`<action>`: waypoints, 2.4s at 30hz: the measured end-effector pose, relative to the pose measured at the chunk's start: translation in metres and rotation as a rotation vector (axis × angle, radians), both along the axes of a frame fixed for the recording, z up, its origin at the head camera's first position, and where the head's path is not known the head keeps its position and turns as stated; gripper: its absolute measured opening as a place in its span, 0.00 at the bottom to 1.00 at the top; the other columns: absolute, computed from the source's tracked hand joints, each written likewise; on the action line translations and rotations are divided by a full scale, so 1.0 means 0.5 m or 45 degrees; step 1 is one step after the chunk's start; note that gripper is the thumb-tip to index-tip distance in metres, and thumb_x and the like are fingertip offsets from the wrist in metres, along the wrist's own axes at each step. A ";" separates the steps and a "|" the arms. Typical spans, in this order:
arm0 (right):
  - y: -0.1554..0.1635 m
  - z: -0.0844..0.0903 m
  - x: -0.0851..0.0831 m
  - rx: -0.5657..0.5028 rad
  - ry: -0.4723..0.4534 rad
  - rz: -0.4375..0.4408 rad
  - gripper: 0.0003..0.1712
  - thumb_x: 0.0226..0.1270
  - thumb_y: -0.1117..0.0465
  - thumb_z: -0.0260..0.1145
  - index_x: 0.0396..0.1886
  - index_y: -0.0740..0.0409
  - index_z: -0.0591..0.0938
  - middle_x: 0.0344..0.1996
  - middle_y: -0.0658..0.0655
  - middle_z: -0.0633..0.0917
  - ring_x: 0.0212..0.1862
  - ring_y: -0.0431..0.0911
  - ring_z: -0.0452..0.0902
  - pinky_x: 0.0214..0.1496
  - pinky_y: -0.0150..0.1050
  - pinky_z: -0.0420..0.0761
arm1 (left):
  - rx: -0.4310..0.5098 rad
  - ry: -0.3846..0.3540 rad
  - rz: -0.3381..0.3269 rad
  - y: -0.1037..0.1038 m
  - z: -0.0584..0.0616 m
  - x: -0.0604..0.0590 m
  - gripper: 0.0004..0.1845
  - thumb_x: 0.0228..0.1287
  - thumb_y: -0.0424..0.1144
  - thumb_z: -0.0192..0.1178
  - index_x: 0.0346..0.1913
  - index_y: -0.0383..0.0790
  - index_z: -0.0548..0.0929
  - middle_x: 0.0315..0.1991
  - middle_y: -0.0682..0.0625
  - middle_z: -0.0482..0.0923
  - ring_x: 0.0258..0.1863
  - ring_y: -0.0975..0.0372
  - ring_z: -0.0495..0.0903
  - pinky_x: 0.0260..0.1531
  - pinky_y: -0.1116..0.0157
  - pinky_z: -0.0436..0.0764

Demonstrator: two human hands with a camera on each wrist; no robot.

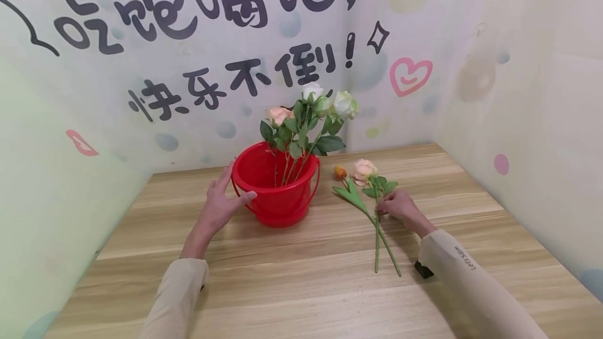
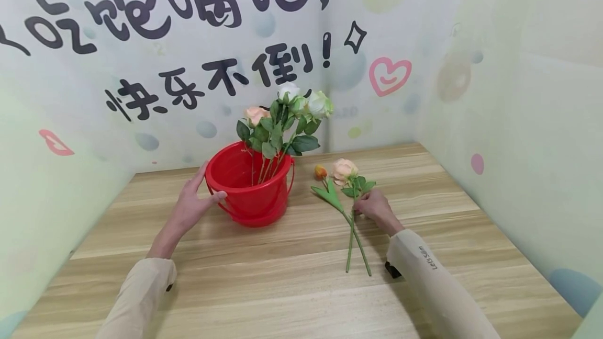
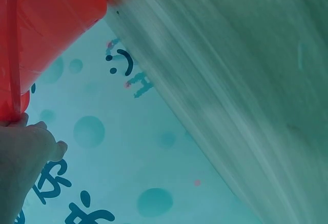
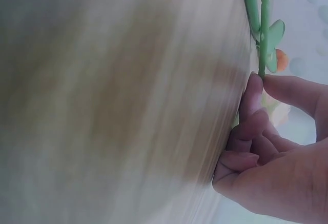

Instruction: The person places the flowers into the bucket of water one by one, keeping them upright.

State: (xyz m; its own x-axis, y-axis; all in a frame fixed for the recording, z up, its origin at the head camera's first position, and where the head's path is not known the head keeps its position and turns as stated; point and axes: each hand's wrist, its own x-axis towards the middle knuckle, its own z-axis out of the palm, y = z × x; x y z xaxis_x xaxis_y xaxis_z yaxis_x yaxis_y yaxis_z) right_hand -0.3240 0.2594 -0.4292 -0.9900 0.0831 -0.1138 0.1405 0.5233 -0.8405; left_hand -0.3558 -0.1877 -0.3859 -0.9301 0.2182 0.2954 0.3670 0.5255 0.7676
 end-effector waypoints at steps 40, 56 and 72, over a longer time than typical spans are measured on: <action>0.012 0.003 0.025 -0.274 0.062 -0.104 0.14 0.73 0.65 0.64 0.51 0.72 0.81 0.41 0.54 0.84 0.40 0.45 0.76 0.39 0.35 0.77 | -0.017 -0.002 0.007 0.000 0.000 -0.002 0.56 0.61 0.62 0.71 0.85 0.57 0.49 0.83 0.47 0.51 0.80 0.46 0.46 0.76 0.39 0.38; 0.009 0.044 0.033 -0.536 0.284 -0.106 0.17 0.78 0.62 0.64 0.56 0.71 0.78 0.35 0.41 0.85 0.46 0.47 0.70 0.45 0.38 0.67 | -0.010 -0.006 0.008 -0.004 0.003 0.000 0.57 0.61 0.61 0.71 0.85 0.55 0.49 0.83 0.47 0.50 0.80 0.45 0.47 0.76 0.37 0.39; -0.034 0.099 0.029 -0.826 0.478 -0.178 0.03 0.75 0.64 0.67 0.44 0.57 0.83 0.29 0.40 0.87 0.37 0.39 0.70 0.34 0.29 0.65 | -0.024 -0.013 0.006 -0.002 0.004 -0.001 0.56 0.61 0.62 0.70 0.85 0.56 0.49 0.83 0.47 0.50 0.81 0.47 0.45 0.76 0.39 0.37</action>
State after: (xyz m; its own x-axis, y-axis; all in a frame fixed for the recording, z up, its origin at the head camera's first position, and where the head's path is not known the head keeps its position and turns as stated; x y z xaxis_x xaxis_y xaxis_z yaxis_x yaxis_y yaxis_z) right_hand -0.3092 0.2422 -0.3796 -0.9571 0.2419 0.1596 -0.1867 -0.0932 -0.9780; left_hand -0.3564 -0.1888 -0.3838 -0.9342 0.2192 0.2816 0.3566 0.5416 0.7613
